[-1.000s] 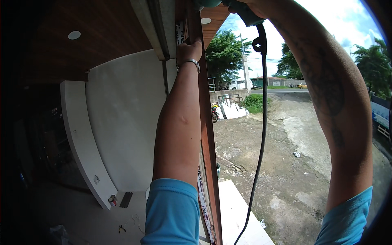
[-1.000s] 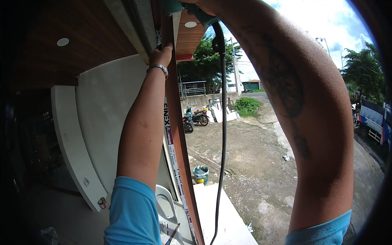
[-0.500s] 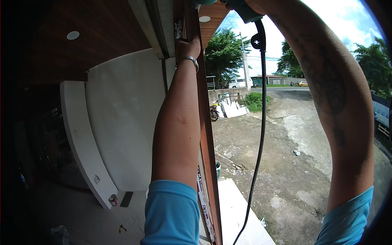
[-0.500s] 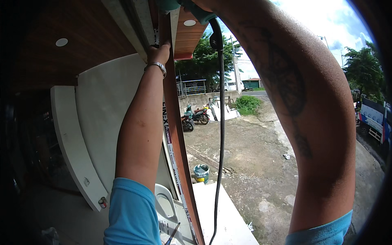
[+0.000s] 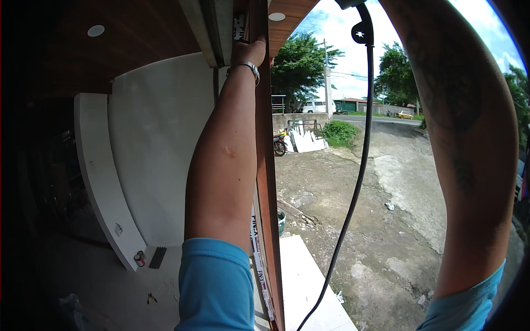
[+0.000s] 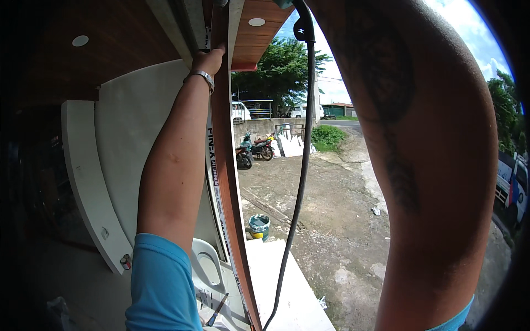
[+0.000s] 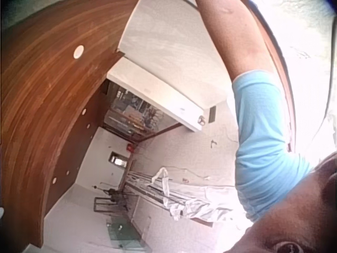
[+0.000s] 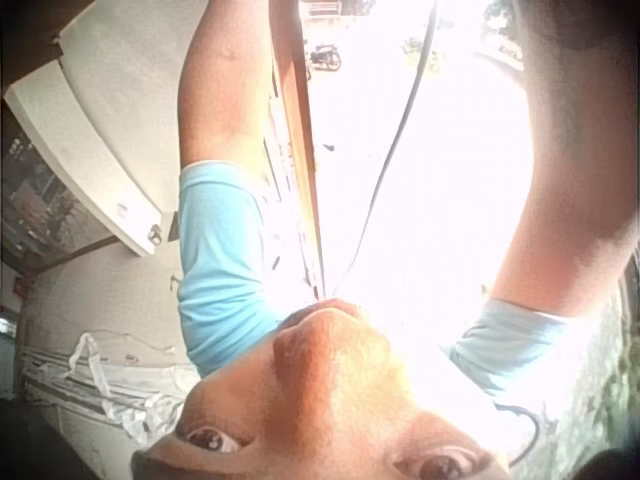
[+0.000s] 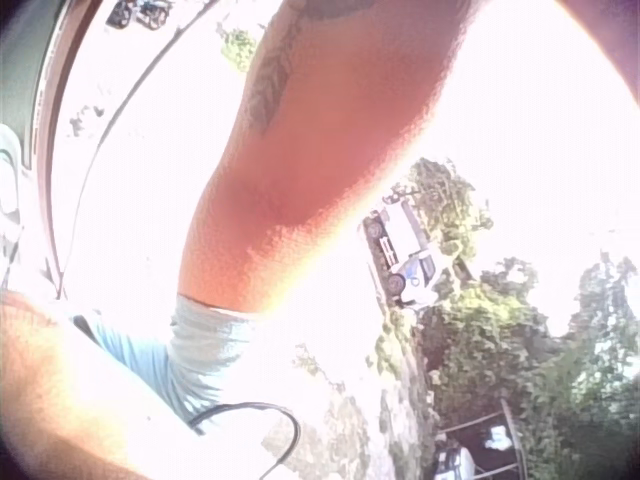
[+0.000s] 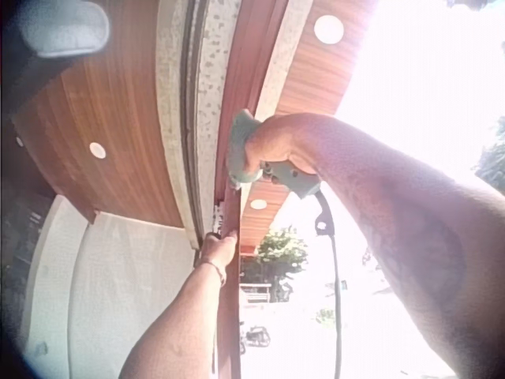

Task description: Installing or securing a window frame into a structure using a power drill and screwdriver.

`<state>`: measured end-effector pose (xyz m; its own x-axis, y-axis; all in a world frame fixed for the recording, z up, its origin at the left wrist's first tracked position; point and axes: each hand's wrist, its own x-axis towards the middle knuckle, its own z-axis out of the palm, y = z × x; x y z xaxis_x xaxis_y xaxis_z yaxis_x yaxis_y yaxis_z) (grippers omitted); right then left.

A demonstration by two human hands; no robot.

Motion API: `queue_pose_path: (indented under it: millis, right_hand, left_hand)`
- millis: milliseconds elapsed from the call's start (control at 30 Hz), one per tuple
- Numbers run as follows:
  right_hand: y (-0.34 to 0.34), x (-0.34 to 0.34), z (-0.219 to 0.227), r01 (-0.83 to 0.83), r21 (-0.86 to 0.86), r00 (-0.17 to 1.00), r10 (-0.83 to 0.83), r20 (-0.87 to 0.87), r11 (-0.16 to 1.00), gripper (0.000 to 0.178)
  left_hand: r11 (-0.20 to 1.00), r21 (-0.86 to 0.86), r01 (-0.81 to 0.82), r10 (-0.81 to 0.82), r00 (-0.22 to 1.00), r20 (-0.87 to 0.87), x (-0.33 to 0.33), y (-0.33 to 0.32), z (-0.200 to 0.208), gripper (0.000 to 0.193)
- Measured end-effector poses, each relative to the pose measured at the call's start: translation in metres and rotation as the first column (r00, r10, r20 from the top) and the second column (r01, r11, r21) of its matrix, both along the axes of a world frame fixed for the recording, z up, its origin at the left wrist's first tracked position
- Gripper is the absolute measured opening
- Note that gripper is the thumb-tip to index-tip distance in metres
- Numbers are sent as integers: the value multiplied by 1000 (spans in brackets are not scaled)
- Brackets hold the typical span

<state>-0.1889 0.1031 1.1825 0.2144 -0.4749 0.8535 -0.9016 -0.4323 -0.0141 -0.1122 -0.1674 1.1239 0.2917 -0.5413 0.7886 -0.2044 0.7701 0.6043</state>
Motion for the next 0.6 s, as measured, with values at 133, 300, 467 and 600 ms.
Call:
queue_pose_path:
  millis: [133,300,467,600]
  right_hand:
    - [-9,5,18,94,72,995,-95,6,993,38]
    - [-9,0,19,89,85,996,-91,22,992,42]
    - [-15,-8,6,142,-5,989,-142,-50,990,43]
    - [-17,-12,-2,154,-82,981,-162,-108,985,43]
  left_hand:
    - [1000,1,-11,11,1000,-28,-6,-1,-2,67]
    - [1000,-12,13,-13,999,-46,-4,6,-4,65]
    - [995,-20,99,-99,995,-15,-5,4,-6,80]
    - [1000,-26,-1,-1,998,-60,-7,-2,-3,68]
